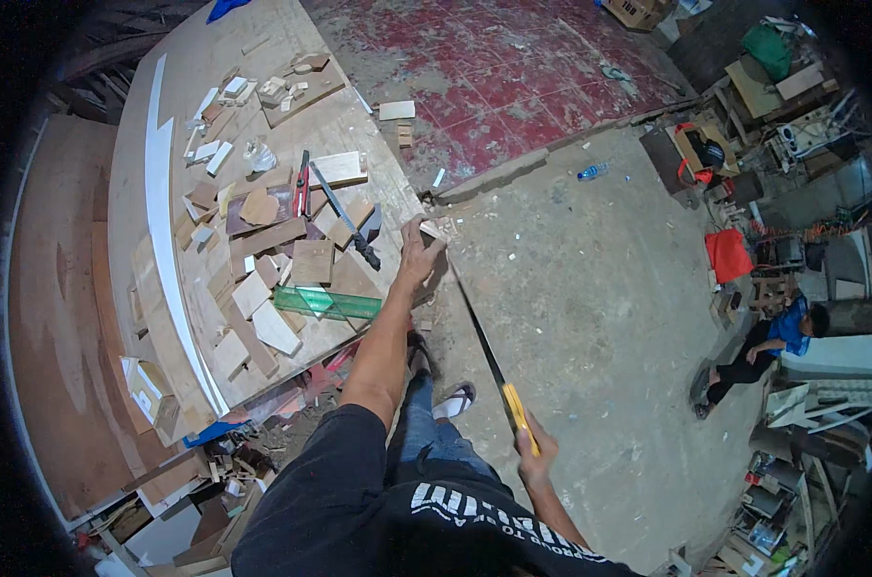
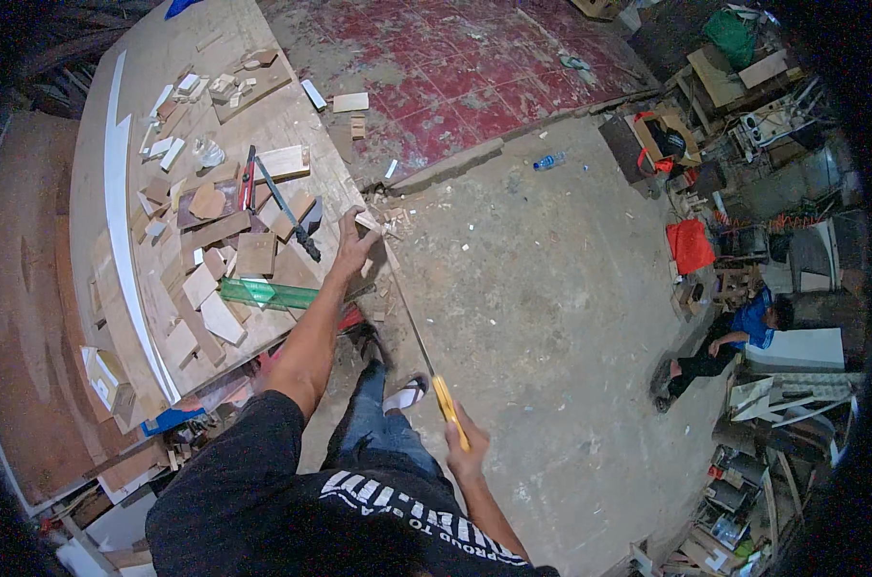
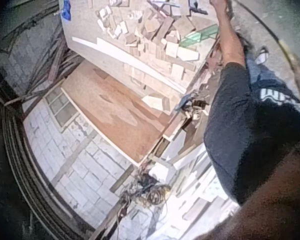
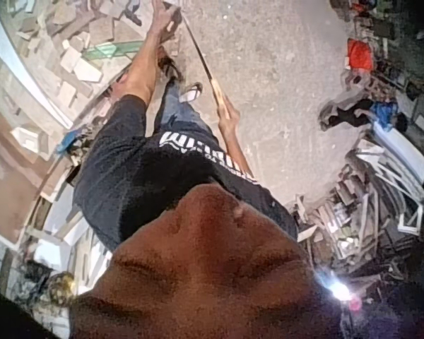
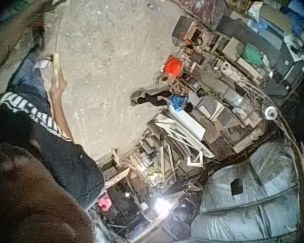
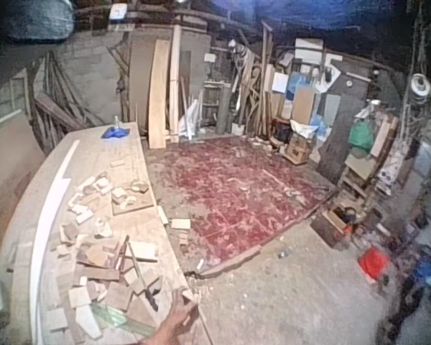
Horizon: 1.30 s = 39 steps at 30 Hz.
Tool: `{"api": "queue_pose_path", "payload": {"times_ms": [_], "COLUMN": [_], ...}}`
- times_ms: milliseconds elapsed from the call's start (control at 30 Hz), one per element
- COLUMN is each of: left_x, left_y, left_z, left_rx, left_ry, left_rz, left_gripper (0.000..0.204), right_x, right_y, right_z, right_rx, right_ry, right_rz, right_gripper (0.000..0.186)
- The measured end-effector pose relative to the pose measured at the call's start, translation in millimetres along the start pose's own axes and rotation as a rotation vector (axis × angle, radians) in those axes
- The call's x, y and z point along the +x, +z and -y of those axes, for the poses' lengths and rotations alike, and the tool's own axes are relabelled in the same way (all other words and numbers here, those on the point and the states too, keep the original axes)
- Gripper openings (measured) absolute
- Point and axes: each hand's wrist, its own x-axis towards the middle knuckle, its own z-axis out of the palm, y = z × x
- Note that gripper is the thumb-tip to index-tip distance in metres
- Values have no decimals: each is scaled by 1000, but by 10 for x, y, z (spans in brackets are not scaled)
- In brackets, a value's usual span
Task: The person cuts a wooden block with a handsaw, turns the wooden block by hand, and continues sawing into the block.
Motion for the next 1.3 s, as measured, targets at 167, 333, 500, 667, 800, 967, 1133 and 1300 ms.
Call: {"api": "queue_pose_path", "payload": {"times_ms": [167, 333, 500, 667, 800, 967, 1133, 1300], "left_x": [-4, 39, 12, -27, -36, -15, -65, -42], "left_y": [-28, -4, 25, -20, -8, 30, 67, 56], "left_z": [-43, 10, -122, -73, -6, 35, 13, 45], "left_rx": [-112, -73, -120, -109, -63, -73, -33, 0], "left_ry": [-148, -144, -192, -206, -153, -136, -100, -64], "left_rz": [35, 29, 38, 2, -5, -34, -71, -94], "left_gripper": [60, 61, 59, 61, 62, 62, 61, 61], "right_x": [162, 1417, 2054, 2102, 2062, 2072, 2020, 1927], "right_y": [-117, 602, 1090, 1222, 1236, 1314, 1215, 1094], "right_z": [227, 388, 502, 494, 501, 461, 419, 580], "right_rx": [42, 153, 207, 253, 314, 233, 240, 239], "right_ry": [-73, -249, -306, -214, -134, -260, -186, -249], "right_rz": [-177, -116, -88, -37, 29, -52, -3, 9], "right_gripper": [48, 39, 37, 38, 37, 38, 38, 39]}}
